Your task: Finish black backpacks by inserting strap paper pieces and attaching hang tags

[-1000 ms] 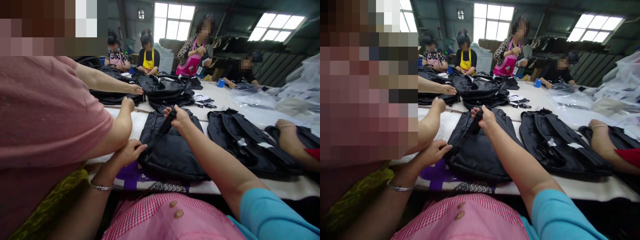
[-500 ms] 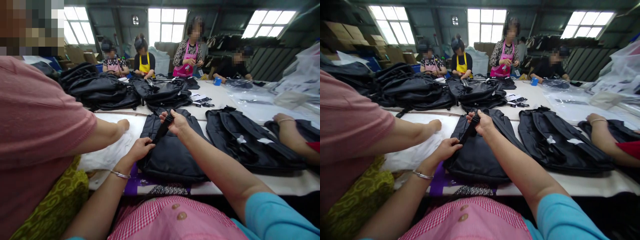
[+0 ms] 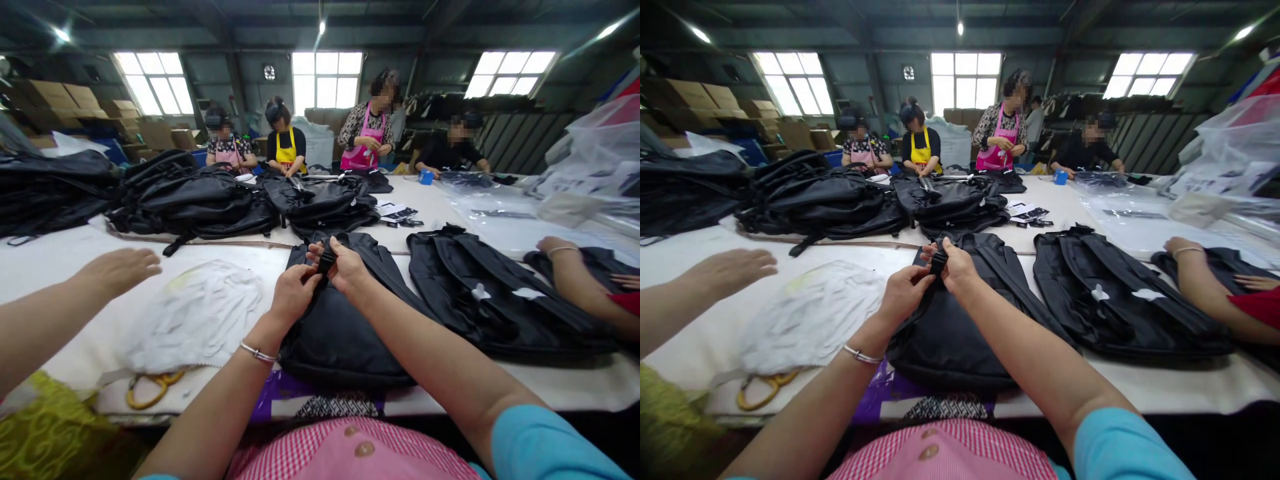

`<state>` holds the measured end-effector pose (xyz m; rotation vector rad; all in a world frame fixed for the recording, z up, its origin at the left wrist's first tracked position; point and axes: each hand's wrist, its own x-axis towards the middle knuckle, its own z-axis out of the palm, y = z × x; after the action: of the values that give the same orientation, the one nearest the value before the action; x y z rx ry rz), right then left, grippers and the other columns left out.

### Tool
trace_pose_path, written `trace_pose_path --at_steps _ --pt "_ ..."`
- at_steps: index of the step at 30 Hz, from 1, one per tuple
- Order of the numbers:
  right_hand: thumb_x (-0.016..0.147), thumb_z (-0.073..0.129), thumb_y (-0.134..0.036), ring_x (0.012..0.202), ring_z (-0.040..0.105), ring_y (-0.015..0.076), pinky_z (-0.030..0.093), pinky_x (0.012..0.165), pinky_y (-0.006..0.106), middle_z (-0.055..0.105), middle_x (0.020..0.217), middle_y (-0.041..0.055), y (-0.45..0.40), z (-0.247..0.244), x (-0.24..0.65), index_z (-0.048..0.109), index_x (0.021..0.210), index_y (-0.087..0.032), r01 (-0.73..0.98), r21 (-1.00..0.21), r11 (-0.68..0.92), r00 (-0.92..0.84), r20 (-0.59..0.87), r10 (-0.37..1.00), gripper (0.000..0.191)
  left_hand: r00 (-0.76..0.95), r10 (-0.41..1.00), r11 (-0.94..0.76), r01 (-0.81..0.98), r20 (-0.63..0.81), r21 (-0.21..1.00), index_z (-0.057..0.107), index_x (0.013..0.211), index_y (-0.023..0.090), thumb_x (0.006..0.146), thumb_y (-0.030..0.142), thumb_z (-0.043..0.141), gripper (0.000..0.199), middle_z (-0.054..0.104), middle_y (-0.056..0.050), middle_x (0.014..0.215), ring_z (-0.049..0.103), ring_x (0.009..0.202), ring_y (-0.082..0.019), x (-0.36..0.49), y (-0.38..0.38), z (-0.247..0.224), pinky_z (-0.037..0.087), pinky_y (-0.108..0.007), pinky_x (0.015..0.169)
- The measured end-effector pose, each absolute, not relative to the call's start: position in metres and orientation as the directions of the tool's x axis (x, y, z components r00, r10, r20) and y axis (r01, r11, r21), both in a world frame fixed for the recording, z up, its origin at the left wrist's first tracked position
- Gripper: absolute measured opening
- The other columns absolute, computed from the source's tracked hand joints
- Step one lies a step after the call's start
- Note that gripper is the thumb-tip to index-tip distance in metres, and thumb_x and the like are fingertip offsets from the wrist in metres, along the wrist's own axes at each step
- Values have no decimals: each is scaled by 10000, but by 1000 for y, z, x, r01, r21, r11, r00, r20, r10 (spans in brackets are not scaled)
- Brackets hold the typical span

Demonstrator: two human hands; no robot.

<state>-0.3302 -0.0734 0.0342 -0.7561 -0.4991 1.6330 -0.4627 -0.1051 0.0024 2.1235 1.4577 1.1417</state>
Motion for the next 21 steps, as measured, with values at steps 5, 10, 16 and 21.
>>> trace_pose_path --at_steps 5,10,16,21 --pt "990 416 -227 659 701 166 552 549 263 734 788 75 -76 35 -337 554 850 -139 -705 -692 -157 -32 -190 981 216 129 839 -382 831 528 404 699 895 202 925 382 503 267 679 -72 869 609 788 -189 -464 -119 -9 432 -300 721" --pt "995 399 -216 661 704 164 569 590 280 723 749 57 -80 39 -345 546 853 -147 -740 -662 -124 -4 -180 984 216 150 789 -326 924 595 199 684 860 196 962 418 413 366 653 -83 807 587 743 -199 -466 -128 -10 380 -313 672" --pt "993 409 -218 690 709 166 578 624 295 723 747 52 -82 42 -349 547 840 -147 -764 -639 -94 33 -184 982 217 143 790 -309 933 596 185 658 785 184 962 393 399 378 635 -104 782 579 760 -217 -465 -135 -13 385 -329 690" --pt "991 418 -224 718 713 165 576 631 292 732 786 60 -84 39 -349 555 840 -149 -770 -631 -95 38 -193 980 217 79 843 -364 813 532 456 657 834 189 908 369 512 244 646 -72 827 587 768 -187 -467 -132 -18 437 -312 718"
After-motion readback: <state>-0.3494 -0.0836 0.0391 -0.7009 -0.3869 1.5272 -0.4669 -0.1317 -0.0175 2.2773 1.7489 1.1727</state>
